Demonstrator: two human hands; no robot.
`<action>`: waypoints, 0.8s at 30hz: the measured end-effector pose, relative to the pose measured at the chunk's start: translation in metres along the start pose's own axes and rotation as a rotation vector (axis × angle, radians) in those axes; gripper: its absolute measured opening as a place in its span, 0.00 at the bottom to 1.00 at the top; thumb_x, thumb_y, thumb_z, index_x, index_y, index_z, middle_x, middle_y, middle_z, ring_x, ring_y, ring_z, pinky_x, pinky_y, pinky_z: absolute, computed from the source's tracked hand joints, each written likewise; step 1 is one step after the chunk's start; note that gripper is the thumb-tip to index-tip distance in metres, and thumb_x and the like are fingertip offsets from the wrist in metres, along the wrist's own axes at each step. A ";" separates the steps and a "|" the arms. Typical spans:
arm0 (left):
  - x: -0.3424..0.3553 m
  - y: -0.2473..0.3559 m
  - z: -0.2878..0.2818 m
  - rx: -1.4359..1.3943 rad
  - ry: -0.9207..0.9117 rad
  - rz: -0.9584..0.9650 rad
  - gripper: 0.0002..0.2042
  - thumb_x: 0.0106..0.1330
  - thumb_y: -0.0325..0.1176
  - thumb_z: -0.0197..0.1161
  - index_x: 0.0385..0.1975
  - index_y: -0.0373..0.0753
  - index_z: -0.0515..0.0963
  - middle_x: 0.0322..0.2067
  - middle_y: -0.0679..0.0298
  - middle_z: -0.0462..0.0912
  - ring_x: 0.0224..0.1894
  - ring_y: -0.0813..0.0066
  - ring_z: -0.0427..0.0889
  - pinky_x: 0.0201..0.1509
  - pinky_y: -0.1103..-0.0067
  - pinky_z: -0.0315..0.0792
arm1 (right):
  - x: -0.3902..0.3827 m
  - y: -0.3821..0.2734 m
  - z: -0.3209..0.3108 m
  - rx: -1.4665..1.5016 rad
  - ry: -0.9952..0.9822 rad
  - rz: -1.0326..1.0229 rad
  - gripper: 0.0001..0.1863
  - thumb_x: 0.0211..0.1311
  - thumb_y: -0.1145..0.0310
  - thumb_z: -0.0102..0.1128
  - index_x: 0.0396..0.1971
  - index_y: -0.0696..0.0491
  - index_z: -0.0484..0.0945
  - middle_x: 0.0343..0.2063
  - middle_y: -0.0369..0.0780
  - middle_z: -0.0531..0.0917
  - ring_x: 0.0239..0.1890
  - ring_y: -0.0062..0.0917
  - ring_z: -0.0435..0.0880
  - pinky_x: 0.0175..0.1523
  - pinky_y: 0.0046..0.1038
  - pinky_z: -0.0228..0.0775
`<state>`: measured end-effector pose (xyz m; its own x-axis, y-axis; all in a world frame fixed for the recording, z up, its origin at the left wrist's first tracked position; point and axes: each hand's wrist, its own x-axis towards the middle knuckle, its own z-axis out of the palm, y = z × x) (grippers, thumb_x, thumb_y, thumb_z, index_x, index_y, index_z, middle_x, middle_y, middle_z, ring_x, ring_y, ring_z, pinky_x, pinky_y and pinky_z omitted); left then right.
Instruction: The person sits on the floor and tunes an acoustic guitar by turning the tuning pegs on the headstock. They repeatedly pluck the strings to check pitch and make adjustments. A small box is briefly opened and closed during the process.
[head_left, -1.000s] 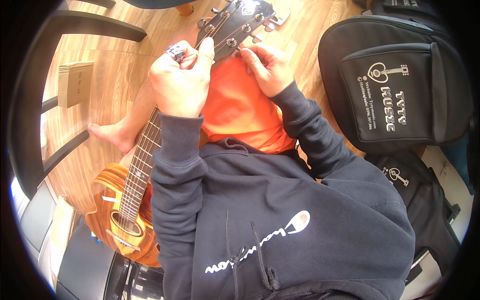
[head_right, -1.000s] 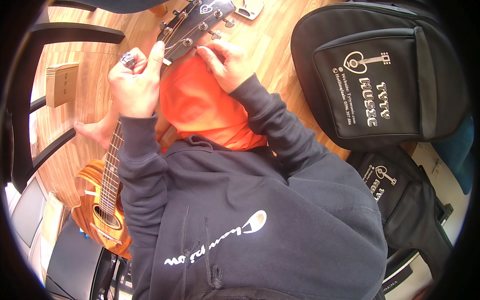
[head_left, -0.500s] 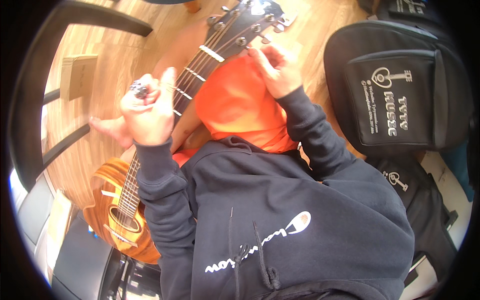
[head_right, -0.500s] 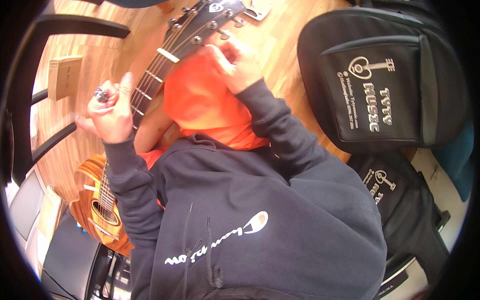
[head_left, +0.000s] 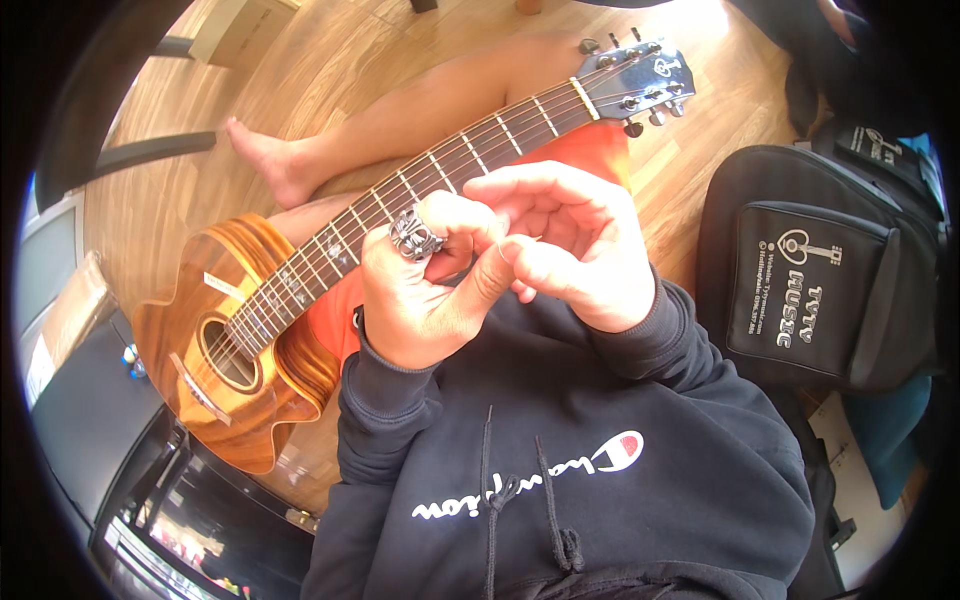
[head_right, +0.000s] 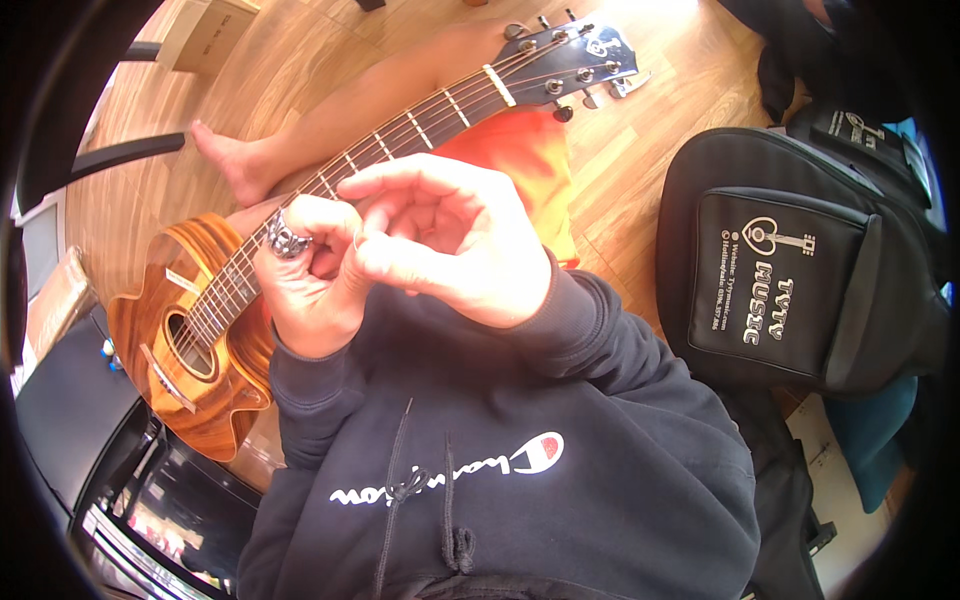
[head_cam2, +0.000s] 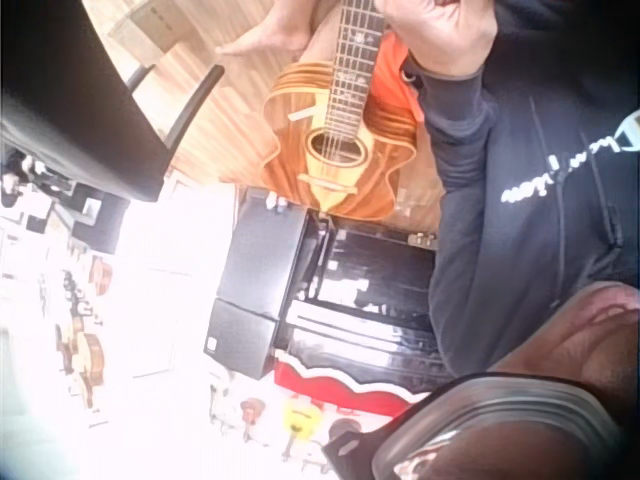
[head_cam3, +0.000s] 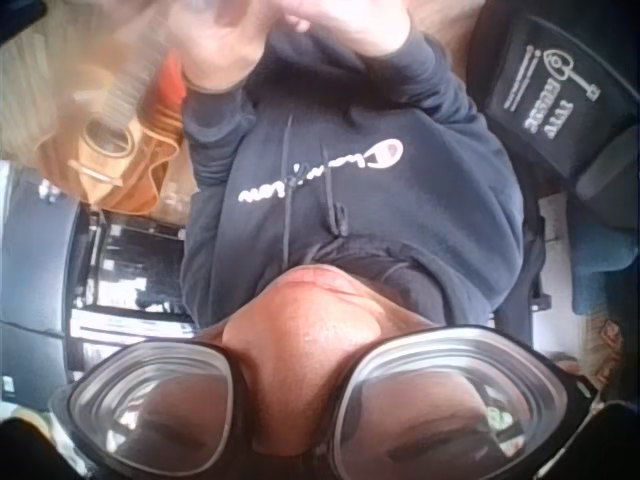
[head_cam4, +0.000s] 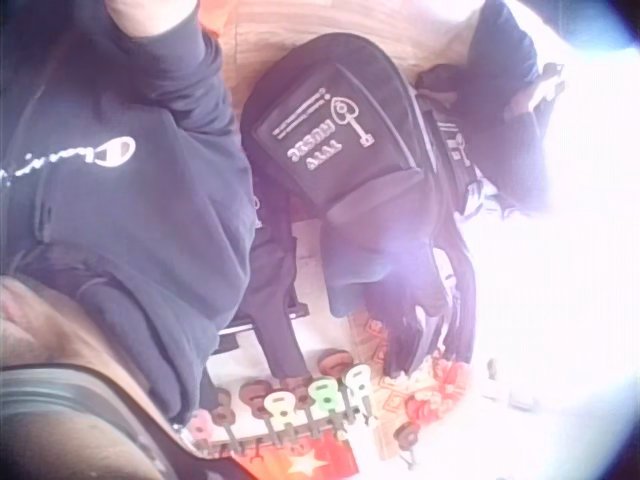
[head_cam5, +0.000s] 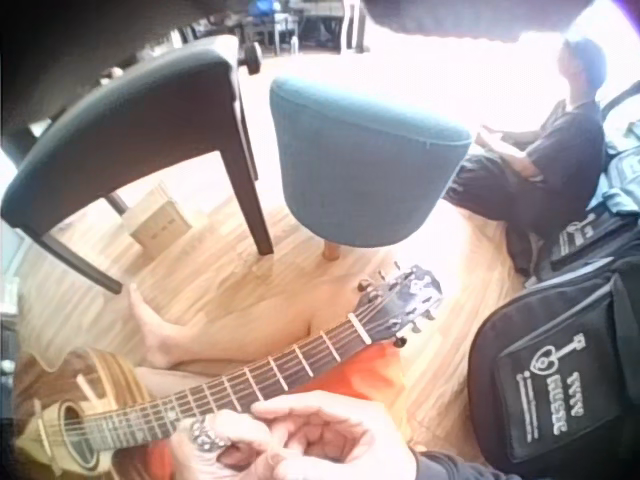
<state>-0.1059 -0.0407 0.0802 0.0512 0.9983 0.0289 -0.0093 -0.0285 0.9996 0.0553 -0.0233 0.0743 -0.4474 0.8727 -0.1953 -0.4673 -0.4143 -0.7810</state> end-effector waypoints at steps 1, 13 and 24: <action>-0.003 -0.001 -0.007 0.054 -0.003 0.026 0.11 0.59 0.30 0.73 0.25 0.38 0.75 0.15 0.74 0.69 0.18 0.90 0.66 0.20 0.88 0.58 | 0.000 0.001 0.003 0.069 -0.034 0.045 0.20 0.59 0.74 0.68 0.51 0.62 0.77 0.34 0.38 0.85 0.37 0.18 0.83 0.46 0.21 0.75; -0.024 0.008 -0.045 0.283 0.052 0.074 0.09 0.55 0.20 0.70 0.31 0.41 0.78 0.14 0.72 0.67 0.17 0.88 0.64 0.21 0.87 0.60 | 0.016 -0.001 0.030 -0.128 -0.091 0.207 0.14 0.62 0.75 0.64 0.47 0.62 0.78 0.35 0.39 0.86 0.39 0.18 0.84 0.40 0.18 0.75; -0.034 0.005 -0.060 0.037 -0.048 0.023 0.17 0.54 0.18 0.66 0.42 0.37 0.71 0.16 0.80 0.60 0.18 0.94 0.53 0.23 0.89 0.47 | 0.025 0.018 0.041 -0.147 -0.026 0.150 0.13 0.60 0.82 0.64 0.45 0.64 0.79 0.34 0.43 0.86 0.39 0.24 0.86 0.48 0.23 0.78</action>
<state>-0.1672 -0.0720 0.0840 0.0990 0.9938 0.0510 0.0259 -0.0538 0.9982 0.0045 -0.0191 0.0793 -0.5240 0.7963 -0.3024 -0.2788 -0.4958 -0.8225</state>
